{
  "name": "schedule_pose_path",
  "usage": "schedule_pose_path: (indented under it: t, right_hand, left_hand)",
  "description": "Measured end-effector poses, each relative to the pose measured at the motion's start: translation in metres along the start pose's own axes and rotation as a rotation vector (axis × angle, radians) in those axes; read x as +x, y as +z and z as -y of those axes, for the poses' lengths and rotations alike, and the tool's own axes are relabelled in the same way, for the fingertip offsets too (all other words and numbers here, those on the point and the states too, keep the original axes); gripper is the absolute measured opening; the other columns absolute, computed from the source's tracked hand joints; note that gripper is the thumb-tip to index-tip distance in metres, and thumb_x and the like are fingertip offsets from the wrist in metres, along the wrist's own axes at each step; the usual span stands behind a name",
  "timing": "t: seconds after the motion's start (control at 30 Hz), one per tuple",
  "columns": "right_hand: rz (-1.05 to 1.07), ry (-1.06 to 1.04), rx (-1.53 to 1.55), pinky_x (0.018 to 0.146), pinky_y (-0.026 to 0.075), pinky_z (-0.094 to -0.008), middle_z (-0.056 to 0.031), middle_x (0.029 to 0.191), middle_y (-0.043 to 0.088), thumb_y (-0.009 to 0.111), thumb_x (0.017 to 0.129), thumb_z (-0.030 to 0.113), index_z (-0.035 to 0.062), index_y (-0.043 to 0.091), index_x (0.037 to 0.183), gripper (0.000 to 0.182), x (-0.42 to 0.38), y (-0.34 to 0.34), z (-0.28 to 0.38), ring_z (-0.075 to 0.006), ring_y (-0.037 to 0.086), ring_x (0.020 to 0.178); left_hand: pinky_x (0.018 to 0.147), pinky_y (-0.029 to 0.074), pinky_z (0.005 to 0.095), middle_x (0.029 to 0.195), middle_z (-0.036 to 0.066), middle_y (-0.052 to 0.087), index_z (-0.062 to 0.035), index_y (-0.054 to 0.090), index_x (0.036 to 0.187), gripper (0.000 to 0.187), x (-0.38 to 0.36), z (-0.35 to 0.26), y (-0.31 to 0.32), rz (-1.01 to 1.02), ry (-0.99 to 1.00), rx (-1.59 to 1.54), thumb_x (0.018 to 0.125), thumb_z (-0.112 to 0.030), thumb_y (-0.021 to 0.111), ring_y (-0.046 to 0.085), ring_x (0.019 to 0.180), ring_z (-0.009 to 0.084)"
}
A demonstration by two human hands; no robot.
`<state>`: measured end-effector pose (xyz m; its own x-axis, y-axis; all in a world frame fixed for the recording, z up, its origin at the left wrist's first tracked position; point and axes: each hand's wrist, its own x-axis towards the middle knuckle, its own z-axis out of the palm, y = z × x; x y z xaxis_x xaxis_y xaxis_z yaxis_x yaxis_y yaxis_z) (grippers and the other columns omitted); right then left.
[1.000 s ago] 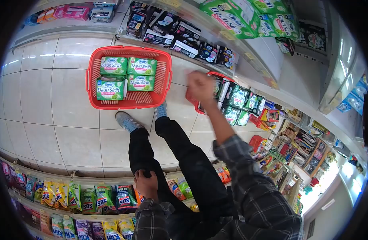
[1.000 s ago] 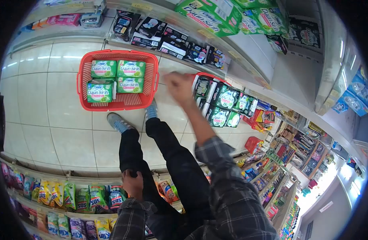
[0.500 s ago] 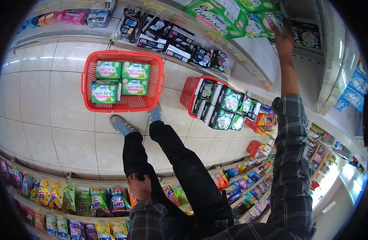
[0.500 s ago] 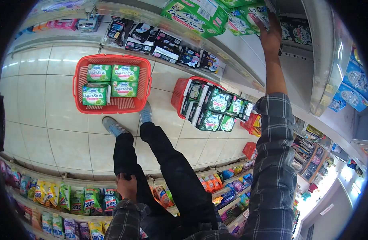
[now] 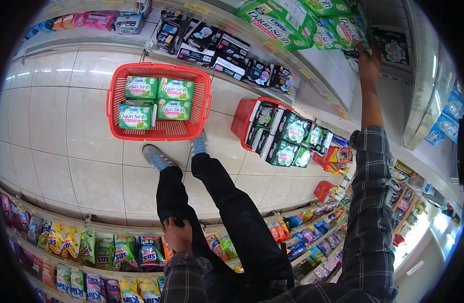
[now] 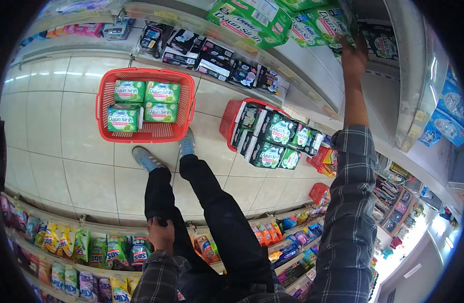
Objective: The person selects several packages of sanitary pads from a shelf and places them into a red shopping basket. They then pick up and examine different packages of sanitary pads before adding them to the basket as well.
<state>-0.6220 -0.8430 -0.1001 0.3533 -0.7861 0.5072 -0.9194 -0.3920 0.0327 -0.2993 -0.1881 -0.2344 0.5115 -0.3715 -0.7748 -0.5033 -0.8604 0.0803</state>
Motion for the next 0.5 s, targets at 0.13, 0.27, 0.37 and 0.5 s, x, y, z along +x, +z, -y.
schedule_pose_path:
  t: [0.13,0.27,0.37,0.5]
  right_hand:
    - [0.062,0.059,-0.103,0.096,0.047,-0.0361,-0.0168,0.12,0.066,0.079,0.08,0.038,0.0066,0.066,0.123,0.055,0.006,-0.005,-0.004,-0.0318,0.063,0.107]
    - [0.064,0.186,0.103,0.106,0.04,-0.0364,-0.0172,0.134,0.06,0.074,0.082,0.048,0.0124,0.068,0.126,0.056,0.005,-0.014,0.004,-0.0321,0.054,0.126]
    - [-0.117,-0.203,-0.169,0.101,0.045,-0.0361,-0.0157,0.129,0.064,0.072,0.084,0.044,0.018,0.069,0.125,0.049,-0.005,-0.014,-0.054,-0.0318,0.06,0.119]
    - [-0.163,0.29,-0.16,0.084,0.055,-0.0368,-0.0144,0.11,0.072,0.077,0.086,0.029,0.0017,0.072,0.11,0.037,-0.052,-0.056,-0.012,-0.0245,0.069,0.089]
  left_hand:
    - [0.086,0.051,0.0513,0.114,0.013,0.063,-0.0049,0.067,0.1,0.036,0.0,0.001,0.001,-0.009,-0.004,0.009,0.073,-0.028,0.067,0.06,0.105,0.0397]
    - [0.088,0.05,0.052,0.116,0.012,0.062,-0.0066,0.066,0.105,0.038,0.002,-0.001,-0.004,0.048,-0.024,0.026,0.075,-0.031,0.068,0.059,0.109,0.0389]
    - [0.088,0.051,0.0503,0.114,0.013,0.063,-0.0063,0.067,0.102,0.037,0.003,-0.008,-0.003,0.023,-0.008,0.028,0.074,-0.03,0.067,0.06,0.106,0.0393]
    - [0.09,0.05,0.0489,0.114,0.012,0.063,-0.0066,0.067,0.104,0.039,0.004,-0.005,-0.006,0.033,-0.068,0.052,0.074,-0.032,0.066,0.059,0.107,0.0384]
